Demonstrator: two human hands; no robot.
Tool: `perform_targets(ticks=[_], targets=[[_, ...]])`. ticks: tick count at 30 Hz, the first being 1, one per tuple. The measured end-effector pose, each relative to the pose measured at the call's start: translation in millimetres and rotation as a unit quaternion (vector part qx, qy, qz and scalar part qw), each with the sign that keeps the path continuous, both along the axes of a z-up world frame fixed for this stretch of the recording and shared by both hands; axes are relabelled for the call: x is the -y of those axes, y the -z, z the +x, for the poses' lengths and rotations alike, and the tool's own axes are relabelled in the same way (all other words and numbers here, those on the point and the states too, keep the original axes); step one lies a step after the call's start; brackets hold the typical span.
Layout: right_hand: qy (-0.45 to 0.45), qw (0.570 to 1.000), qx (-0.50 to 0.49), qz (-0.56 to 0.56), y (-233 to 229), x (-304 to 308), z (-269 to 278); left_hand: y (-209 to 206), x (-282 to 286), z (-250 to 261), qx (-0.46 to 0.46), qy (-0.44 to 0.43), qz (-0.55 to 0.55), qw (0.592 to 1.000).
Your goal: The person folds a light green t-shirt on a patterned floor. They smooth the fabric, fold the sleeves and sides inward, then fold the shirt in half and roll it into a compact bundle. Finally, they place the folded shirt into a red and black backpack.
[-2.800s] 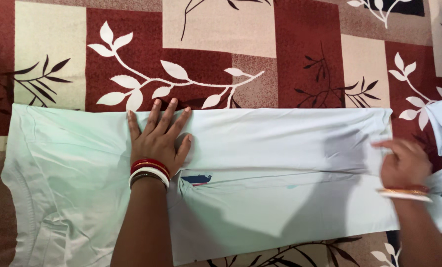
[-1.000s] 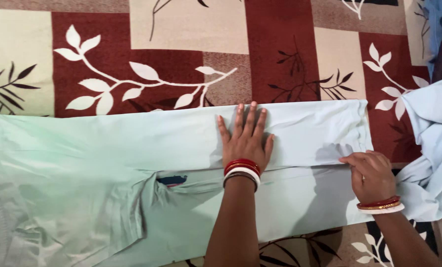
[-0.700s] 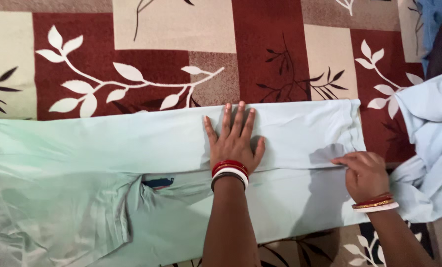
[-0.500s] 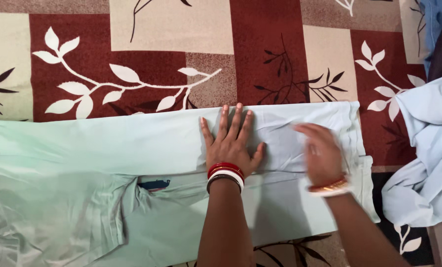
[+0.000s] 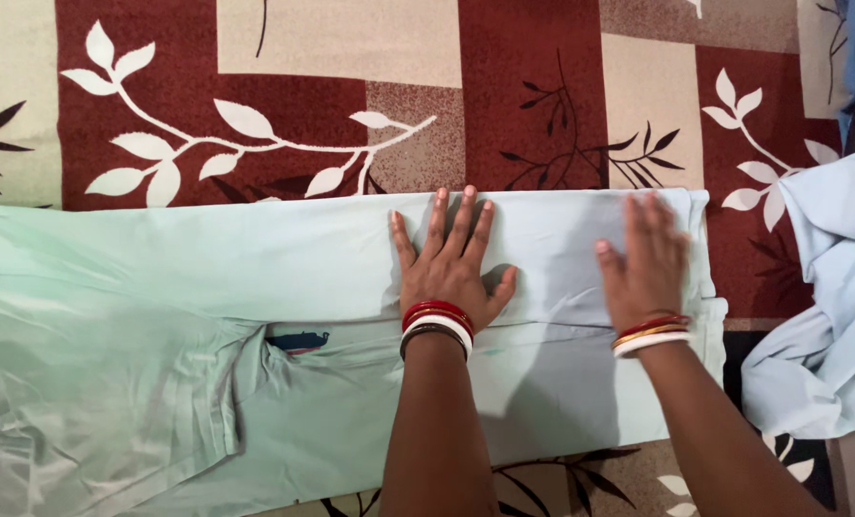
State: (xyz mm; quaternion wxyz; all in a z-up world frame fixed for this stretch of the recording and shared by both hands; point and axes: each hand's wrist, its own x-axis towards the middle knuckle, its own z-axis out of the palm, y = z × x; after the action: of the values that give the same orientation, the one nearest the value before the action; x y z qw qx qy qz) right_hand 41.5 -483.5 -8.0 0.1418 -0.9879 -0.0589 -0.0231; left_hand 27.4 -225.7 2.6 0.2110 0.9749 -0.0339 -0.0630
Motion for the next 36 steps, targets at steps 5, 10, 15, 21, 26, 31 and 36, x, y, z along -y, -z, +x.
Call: perform_targets(ticks=[5, 10, 15, 21, 26, 31, 36], targets=[[-0.106, 0.991, -0.037, -0.068, 13.6, -5.0, 3.2, -0.7, 1.6, -2.3, -0.013, 0.003, 0.005, 1.0], [-0.014, 0.999, 0.035, 0.012, 2.8, 58.0, 28.5, -2.1, 2.1, 2.4, -0.03, 0.004, 0.022, 0.999], [-0.037, 0.997, 0.009, 0.059, 1.5, 90.0, 78.0, -1.1, 1.1, -0.9, -0.019, 0.001, 0.008, 1.0], [-0.048, 0.998, -0.02, -0.022, 7.2, 108.3, 99.7, -2.5, 1.1, -0.2, -0.02, 0.002, 0.012, 1.0], [-0.066, 0.994, 0.01, -0.091, 19.6, 120.3, 103.8, 0.6, 2.0, -0.7, -0.015, 0.0, 0.007, 1.0], [-0.012, 0.993, 0.073, -0.095, 15.2, 96.7, 96.0, 1.0, 2.3, -1.2, -0.009, -0.002, -0.001, 1.0], [-0.064, 0.992, 0.055, 0.098, 1.0, 25.7, 48.7, -1.3, 0.8, -1.3, -0.019, 0.002, 0.008, 1.0]])
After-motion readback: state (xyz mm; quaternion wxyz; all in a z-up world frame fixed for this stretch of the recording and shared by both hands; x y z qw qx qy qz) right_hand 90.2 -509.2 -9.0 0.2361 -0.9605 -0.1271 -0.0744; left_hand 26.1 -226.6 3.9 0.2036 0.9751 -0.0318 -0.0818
